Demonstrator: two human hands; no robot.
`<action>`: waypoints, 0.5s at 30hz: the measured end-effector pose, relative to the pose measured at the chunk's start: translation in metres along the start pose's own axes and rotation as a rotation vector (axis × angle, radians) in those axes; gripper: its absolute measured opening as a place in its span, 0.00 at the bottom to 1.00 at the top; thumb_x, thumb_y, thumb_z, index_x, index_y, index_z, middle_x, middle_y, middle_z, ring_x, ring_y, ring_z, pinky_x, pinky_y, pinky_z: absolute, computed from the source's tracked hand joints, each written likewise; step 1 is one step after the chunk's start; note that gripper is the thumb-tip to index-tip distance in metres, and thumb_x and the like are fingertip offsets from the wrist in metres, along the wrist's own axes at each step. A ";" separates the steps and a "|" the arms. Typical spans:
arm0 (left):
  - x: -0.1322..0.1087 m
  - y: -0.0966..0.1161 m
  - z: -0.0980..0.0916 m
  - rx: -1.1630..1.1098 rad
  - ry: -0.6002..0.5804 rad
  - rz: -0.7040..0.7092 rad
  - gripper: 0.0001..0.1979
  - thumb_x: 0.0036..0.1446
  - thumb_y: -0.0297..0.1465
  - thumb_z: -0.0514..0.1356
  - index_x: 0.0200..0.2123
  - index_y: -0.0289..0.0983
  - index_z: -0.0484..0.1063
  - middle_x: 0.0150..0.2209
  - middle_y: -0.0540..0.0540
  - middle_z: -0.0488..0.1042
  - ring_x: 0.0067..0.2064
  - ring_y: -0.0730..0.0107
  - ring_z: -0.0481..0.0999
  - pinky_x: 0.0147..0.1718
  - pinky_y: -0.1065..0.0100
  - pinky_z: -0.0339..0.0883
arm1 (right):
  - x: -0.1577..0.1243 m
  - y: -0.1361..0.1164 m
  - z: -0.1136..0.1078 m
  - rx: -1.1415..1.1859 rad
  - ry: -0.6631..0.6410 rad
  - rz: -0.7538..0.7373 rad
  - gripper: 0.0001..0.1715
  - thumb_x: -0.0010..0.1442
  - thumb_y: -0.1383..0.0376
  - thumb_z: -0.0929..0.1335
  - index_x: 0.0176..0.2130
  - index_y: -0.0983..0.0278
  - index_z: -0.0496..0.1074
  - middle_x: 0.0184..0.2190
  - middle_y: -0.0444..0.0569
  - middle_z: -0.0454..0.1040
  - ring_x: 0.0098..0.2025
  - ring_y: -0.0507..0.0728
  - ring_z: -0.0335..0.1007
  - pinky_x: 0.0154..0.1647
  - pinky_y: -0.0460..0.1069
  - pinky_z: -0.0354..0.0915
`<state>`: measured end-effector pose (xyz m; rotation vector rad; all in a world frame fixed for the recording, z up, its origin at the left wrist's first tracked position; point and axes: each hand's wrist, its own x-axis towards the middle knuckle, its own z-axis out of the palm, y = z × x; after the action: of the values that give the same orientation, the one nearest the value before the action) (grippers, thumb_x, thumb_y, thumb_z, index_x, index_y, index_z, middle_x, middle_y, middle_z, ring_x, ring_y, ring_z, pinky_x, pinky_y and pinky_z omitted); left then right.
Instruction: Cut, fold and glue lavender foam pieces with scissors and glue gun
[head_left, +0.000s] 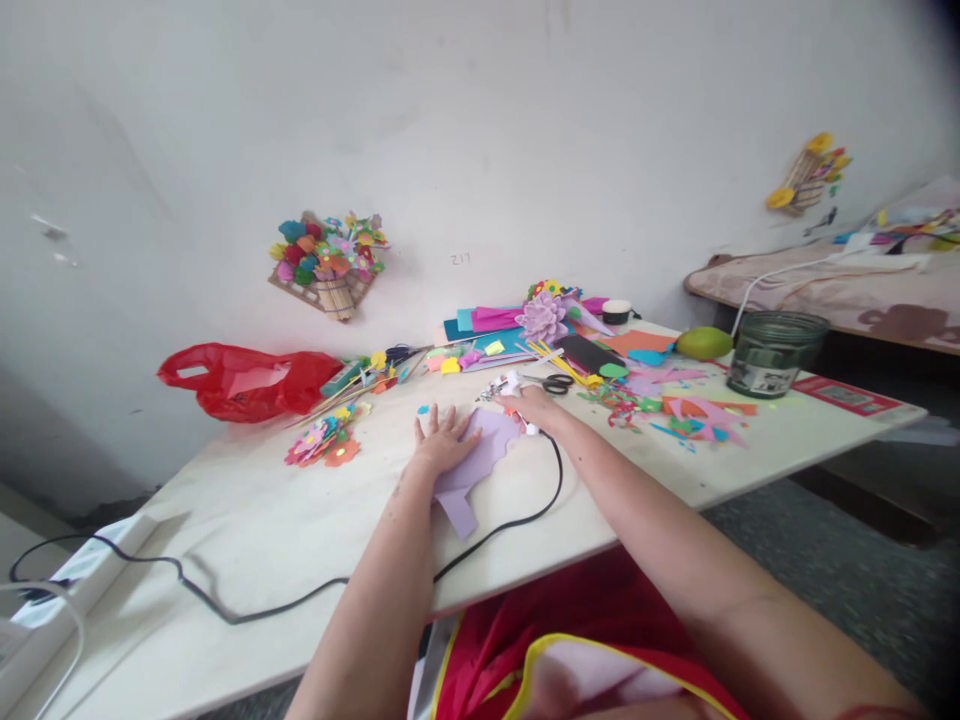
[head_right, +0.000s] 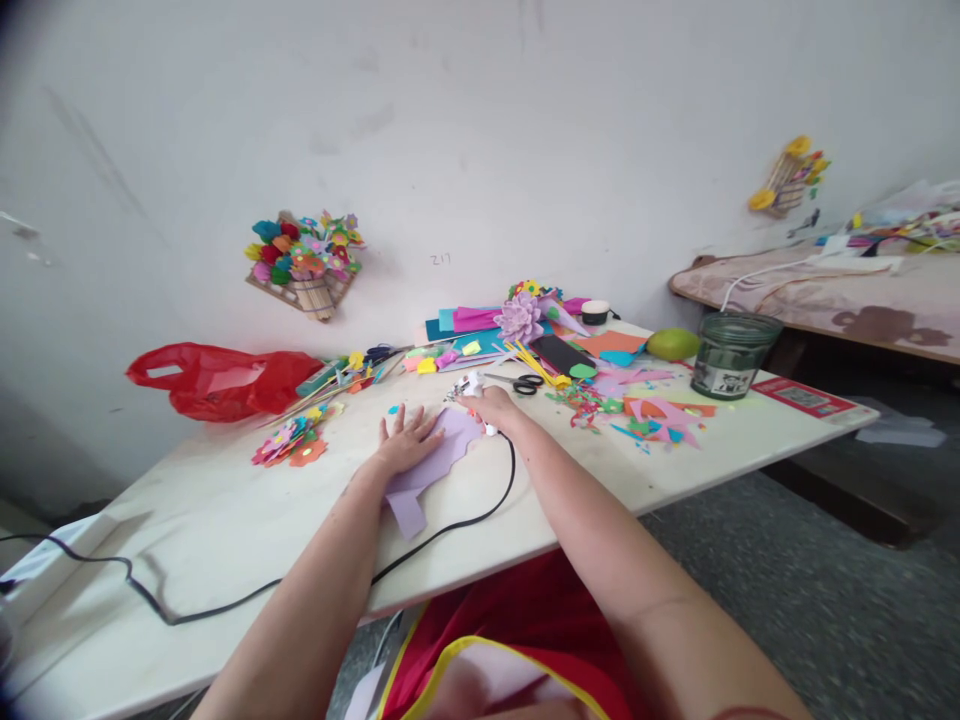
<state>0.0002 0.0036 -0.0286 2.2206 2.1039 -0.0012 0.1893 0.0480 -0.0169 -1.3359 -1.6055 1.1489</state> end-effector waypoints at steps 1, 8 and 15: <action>0.000 -0.001 0.000 -0.017 0.013 0.003 0.34 0.53 0.54 0.36 0.61 0.50 0.44 0.64 0.56 0.38 0.63 0.56 0.24 0.55 0.42 0.22 | 0.001 0.001 0.000 0.000 -0.003 -0.006 0.18 0.48 0.54 0.68 0.24 0.68 0.67 0.12 0.41 0.64 0.12 0.48 0.59 0.12 0.43 0.57; 0.002 -0.011 0.000 -0.164 0.125 -0.015 0.30 0.58 0.47 0.32 0.63 0.45 0.33 0.64 0.54 0.39 0.63 0.60 0.26 0.57 0.43 0.28 | 0.007 0.006 0.002 0.018 0.012 -0.031 0.20 0.47 0.53 0.69 0.23 0.68 0.67 0.12 0.41 0.64 0.11 0.47 0.58 0.12 0.43 0.56; 0.004 -0.005 0.005 0.022 0.148 0.044 0.31 0.56 0.50 0.33 0.60 0.49 0.47 0.63 0.57 0.42 0.63 0.57 0.24 0.55 0.41 0.20 | 0.003 0.003 0.003 0.009 0.033 -0.012 0.19 0.48 0.53 0.68 0.23 0.67 0.67 0.13 0.41 0.64 0.11 0.47 0.57 0.12 0.43 0.56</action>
<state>-0.0043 0.0078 -0.0341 2.3466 2.1360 0.1475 0.1871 0.0507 -0.0203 -1.3310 -1.5808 1.1195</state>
